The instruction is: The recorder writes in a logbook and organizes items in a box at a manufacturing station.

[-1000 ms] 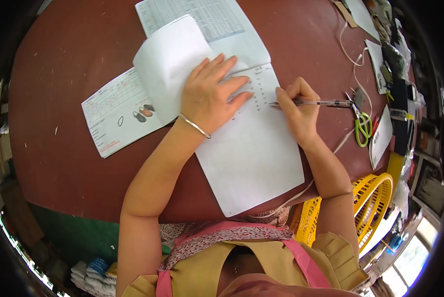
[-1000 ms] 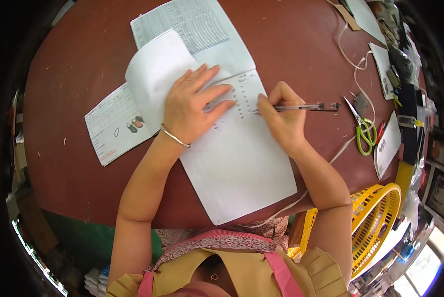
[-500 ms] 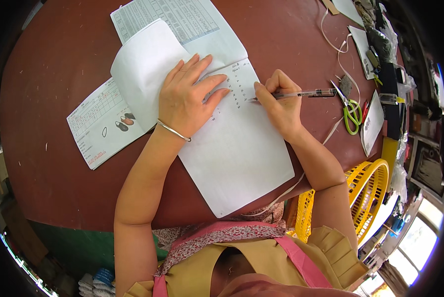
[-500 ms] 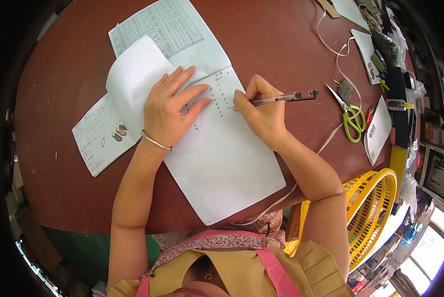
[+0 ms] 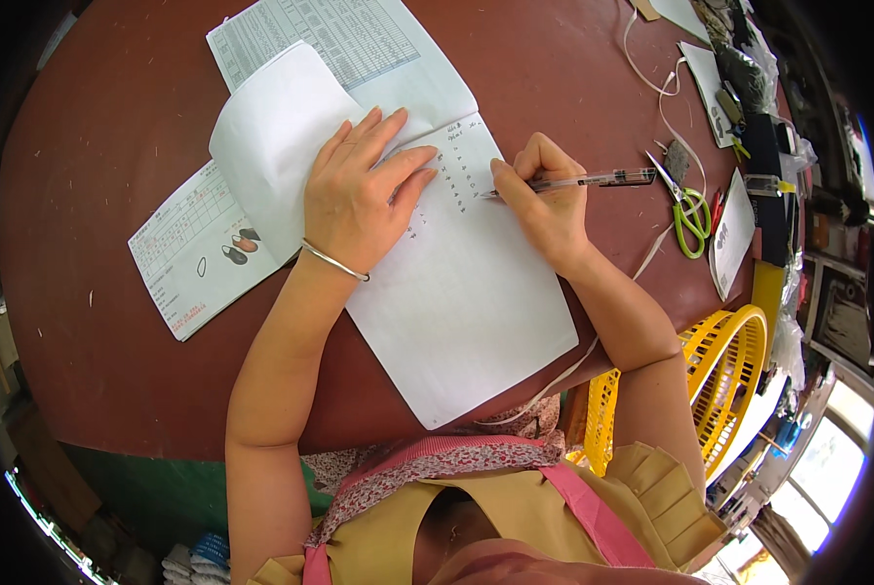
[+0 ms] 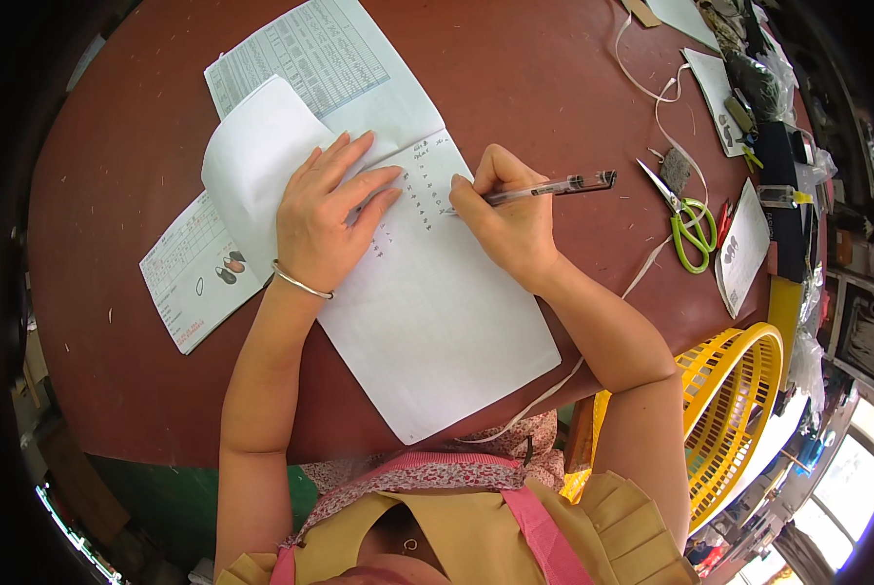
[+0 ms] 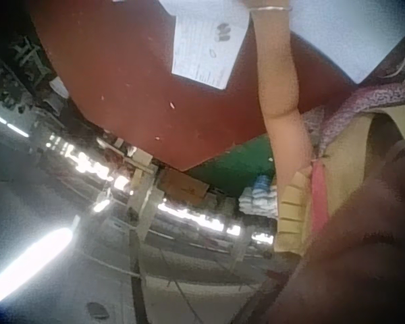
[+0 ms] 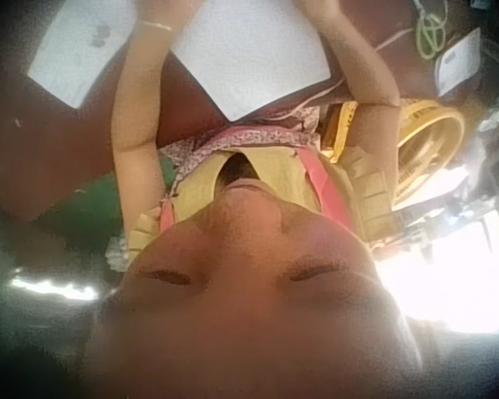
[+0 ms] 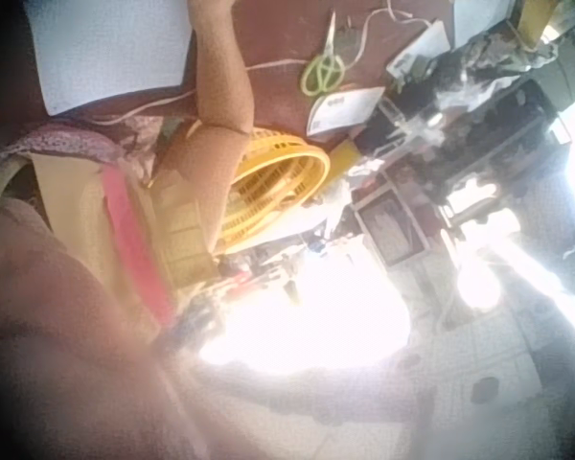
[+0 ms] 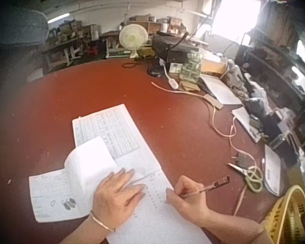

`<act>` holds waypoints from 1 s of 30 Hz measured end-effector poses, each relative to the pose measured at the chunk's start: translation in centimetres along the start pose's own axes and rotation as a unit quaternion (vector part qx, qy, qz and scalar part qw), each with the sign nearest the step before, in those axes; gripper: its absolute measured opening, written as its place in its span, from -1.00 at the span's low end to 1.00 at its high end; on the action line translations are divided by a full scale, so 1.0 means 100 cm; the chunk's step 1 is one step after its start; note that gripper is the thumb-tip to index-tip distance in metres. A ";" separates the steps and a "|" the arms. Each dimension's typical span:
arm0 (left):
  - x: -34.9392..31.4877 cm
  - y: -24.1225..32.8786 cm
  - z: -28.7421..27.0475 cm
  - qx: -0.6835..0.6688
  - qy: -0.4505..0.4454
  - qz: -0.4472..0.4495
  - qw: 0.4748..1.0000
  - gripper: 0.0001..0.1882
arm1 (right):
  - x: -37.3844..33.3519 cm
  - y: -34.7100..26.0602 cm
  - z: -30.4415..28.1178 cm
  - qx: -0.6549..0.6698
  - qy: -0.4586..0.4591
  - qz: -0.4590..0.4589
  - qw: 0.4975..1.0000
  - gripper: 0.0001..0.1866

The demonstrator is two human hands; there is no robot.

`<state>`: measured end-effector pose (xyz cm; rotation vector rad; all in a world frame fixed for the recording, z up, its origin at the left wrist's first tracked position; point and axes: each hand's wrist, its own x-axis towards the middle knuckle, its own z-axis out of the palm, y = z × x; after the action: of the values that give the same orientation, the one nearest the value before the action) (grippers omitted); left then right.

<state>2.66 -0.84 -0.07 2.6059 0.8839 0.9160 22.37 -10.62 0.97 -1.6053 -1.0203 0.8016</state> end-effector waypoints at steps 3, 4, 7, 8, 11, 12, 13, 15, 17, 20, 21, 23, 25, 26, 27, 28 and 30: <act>0.001 0.000 0.000 0.000 0.002 -0.003 1.000 -0.81 | 0.000 0.000 0.000 0.005 0.001 0.002 1.000 -0.62; 0.001 0.000 0.000 0.001 0.000 -0.006 1.000 -0.82 | 0.000 0.000 0.000 0.004 0.005 0.000 1.000 -0.62; 0.001 0.000 0.001 -0.001 0.001 -0.006 1.000 -0.83 | 0.000 0.001 0.000 0.007 0.001 0.002 1.000 -0.62; 0.001 0.000 0.001 -0.001 0.005 -0.003 1.000 -0.83 | 0.000 0.001 0.000 0.008 0.001 0.002 1.000 -0.62; 0.001 -0.001 0.001 -0.001 0.001 -0.001 1.000 -0.82 | 0.001 0.001 0.000 0.002 -0.001 0.003 1.000 -0.62; 0.000 -0.001 0.001 -0.002 0.001 -0.002 1.000 -0.81 | 0.000 0.001 -0.001 -0.001 -0.001 0.000 1.000 -0.62; 0.000 -0.001 0.001 -0.003 0.001 -0.002 1.000 -0.80 | 0.000 0.000 -0.001 -0.005 0.003 -0.005 1.000 -0.61; 0.000 -0.001 0.001 -0.008 0.004 -0.005 1.000 -0.79 | 0.000 0.000 -0.001 -0.002 -0.002 -0.003 1.000 -0.61; 0.000 -0.002 0.002 -0.012 0.005 -0.009 1.000 -0.78 | 0.000 0.001 -0.001 0.001 -0.002 -0.004 1.000 -0.61; 0.000 -0.003 0.002 -0.014 -0.006 -0.010 1.000 -0.83 | 0.000 0.000 -0.001 0.012 -0.005 0.003 1.000 -0.61; 0.000 -0.003 0.002 -0.013 -0.001 -0.004 1.000 -0.81 | 0.000 0.000 -0.001 0.014 -0.004 0.008 1.000 -0.61; 0.000 -0.004 0.000 -0.007 0.003 0.003 1.000 -0.79 | 0.000 0.000 0.000 0.020 -0.004 0.011 1.000 -0.61; 0.000 -0.004 -0.001 -0.009 0.000 0.008 1.000 -0.75 | -0.001 -0.001 0.000 0.010 -0.003 0.007 1.000 -0.61; -0.001 -0.004 -0.002 -0.007 -0.001 0.010 1.000 -0.75 | 0.000 -0.001 0.000 0.012 -0.002 0.006 1.000 -0.61; -0.001 -0.004 -0.002 -0.008 -0.001 0.010 1.000 -0.72 | 0.000 -0.001 0.000 0.013 -0.003 0.010 1.000 -0.61; -0.001 -0.004 -0.001 -0.011 -0.002 0.011 1.000 -0.70 | 0.000 -0.001 0.000 0.012 -0.004 0.013 1.000 -0.61; -0.001 -0.006 -0.002 -0.013 -0.005 0.016 1.000 -0.71 | 0.000 0.000 0.000 0.013 -0.004 0.013 1.000 -0.61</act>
<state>2.22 -0.39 -0.23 2.6074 0.8240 0.9164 22.40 -10.64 1.01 -1.5970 -0.9928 0.8362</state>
